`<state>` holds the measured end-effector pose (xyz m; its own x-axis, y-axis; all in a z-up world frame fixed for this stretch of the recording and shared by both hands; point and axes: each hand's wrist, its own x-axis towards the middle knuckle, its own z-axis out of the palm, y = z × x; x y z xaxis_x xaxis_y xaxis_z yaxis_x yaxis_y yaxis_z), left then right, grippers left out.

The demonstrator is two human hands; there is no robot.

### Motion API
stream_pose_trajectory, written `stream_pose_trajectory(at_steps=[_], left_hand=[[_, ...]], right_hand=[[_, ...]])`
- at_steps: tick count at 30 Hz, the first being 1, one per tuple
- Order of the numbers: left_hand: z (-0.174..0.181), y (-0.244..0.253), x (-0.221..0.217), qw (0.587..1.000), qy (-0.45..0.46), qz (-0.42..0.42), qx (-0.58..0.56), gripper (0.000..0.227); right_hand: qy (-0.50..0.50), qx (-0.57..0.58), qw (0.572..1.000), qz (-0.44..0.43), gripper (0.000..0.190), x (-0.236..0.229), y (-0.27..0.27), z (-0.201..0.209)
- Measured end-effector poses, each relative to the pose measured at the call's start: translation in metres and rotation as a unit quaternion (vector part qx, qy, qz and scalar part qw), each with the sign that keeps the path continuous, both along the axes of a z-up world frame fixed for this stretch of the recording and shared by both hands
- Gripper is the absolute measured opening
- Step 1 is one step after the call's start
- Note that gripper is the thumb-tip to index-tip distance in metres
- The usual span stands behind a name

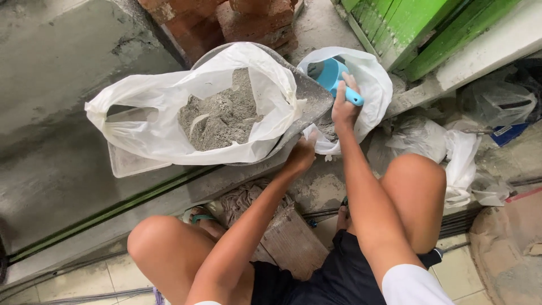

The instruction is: Using a plastic hand scoop to transfer grey powder from a large bag into a smaller bag.

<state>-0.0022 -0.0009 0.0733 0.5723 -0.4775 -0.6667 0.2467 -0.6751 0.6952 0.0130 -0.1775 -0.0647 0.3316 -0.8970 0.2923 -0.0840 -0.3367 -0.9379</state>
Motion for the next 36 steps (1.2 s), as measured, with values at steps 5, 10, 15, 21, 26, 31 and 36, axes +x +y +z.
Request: stream_pose_trajectory(at_steps=[5,10,15,21,26,31,36], left_hand=[[-0.034,0.002,0.009,1.000,-0.014,-0.008,-0.010,0.066],[-0.037,0.007,0.013,0.999,-0.006,0.008,-0.033,0.065],[-0.087,0.004,0.020,0.999,0.003,-0.004,-0.036,0.063],[0.018,0.005,0.010,0.996,0.039,0.056,-0.062,0.062],[-0.034,-0.002,0.011,0.994,-0.062,-0.091,-0.014,0.062],[-0.080,-0.009,0.012,0.942,-0.228,-0.238,0.056,0.072],[-0.034,-0.015,0.001,0.998,-0.043,-0.011,-0.051,0.059]], right_hand=[[-0.058,0.113,0.991,0.038,0.029,0.007,0.006,0.001],[-0.067,0.214,0.969,0.100,0.034,-0.013,0.025,0.038],[-0.174,0.449,0.868,0.120,0.045,-0.009,0.001,-0.016],[-0.207,0.459,0.849,0.159,0.057,-0.030,-0.018,-0.029],[-0.191,0.458,0.857,0.138,0.058,-0.063,-0.044,-0.016],[-0.186,0.449,0.868,0.099,0.052,-0.112,-0.051,0.032],[-0.242,0.402,0.866,0.175,0.061,-0.161,-0.072,0.043]])
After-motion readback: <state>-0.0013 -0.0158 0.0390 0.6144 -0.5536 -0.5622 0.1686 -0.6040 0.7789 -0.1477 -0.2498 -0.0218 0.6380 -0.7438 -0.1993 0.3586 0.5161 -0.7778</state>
